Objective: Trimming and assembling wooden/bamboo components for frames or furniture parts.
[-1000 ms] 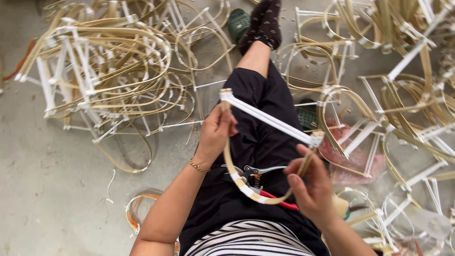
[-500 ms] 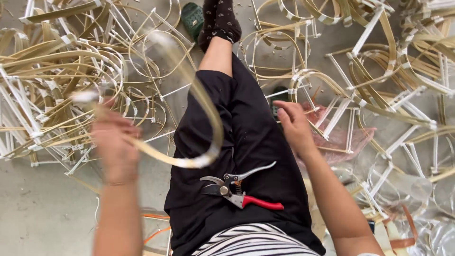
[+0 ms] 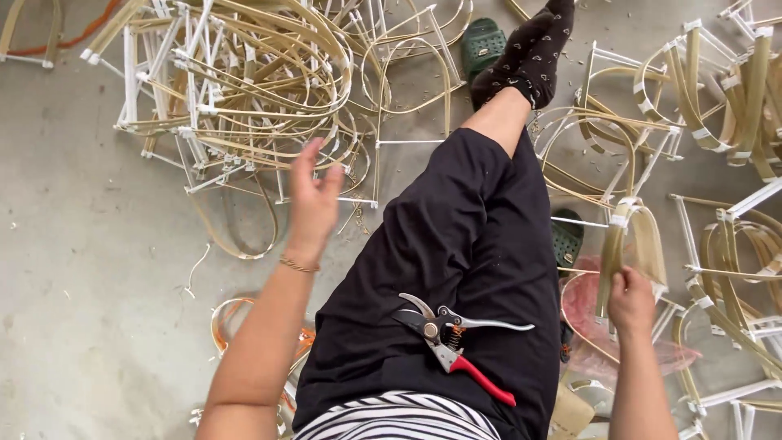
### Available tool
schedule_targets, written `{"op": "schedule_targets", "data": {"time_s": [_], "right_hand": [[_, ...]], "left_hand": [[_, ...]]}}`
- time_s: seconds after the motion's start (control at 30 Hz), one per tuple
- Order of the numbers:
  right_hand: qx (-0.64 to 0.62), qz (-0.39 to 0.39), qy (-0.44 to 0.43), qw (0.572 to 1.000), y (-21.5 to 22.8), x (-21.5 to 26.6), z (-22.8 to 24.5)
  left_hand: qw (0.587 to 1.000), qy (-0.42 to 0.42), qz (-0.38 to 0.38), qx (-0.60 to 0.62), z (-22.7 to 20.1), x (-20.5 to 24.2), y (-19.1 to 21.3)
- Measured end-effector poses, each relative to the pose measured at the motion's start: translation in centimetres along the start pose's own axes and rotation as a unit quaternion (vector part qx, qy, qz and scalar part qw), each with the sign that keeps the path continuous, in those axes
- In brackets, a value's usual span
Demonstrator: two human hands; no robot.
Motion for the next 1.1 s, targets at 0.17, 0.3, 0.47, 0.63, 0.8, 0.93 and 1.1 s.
{"op": "schedule_targets", "data": {"time_s": [0.17, 0.3, 0.47, 0.63, 0.8, 0.93, 1.1], "right_hand": [[-0.069, -0.038, 0.033, 0.996, 8.9, 0.1, 8.1], [-0.115, -0.076, 0.122, 0.983, 13.8, 2.9, 18.2], [-0.202, -0.025, 0.246, 0.948, 13.8, 7.0, 27.0], [-0.177, 0.069, 0.223, 0.956, 14.3, 7.1, 29.5], [-0.317, 0.043, 0.153, 0.935, 14.8, 6.7, 22.6], [-0.619, -0.137, -0.042, 0.772, 17.9, 5.5, 10.5], [-0.560, -0.316, -0.077, 0.762, 21.3, 4.9, 6.7]], "left_hand": [[0.989, -0.047, 0.133, 0.033, -6.7, 4.0, -3.7], [0.945, 0.070, 0.290, 0.137, -7.8, 7.5, -7.5], [0.874, 0.231, 0.370, 0.216, -6.3, 8.5, -11.0], [0.831, 0.288, 0.401, 0.257, -5.3, 9.9, -10.2], [0.804, 0.359, 0.413, 0.234, -4.6, 9.8, -10.1], [0.787, 0.409, 0.404, 0.222, -5.1, 9.1, -9.3], [0.744, 0.418, 0.396, 0.338, -4.2, 10.8, -9.3]]}}
Point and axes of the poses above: each hand's wrist, its own x-axis away from the middle knuckle, its own y-axis out of the back of the hand, z = x × y, the point moved 1 cm from there along -x, towards the middle knuckle, and after that the axes turned 13 degrees about -z, right-handed, at the moved point
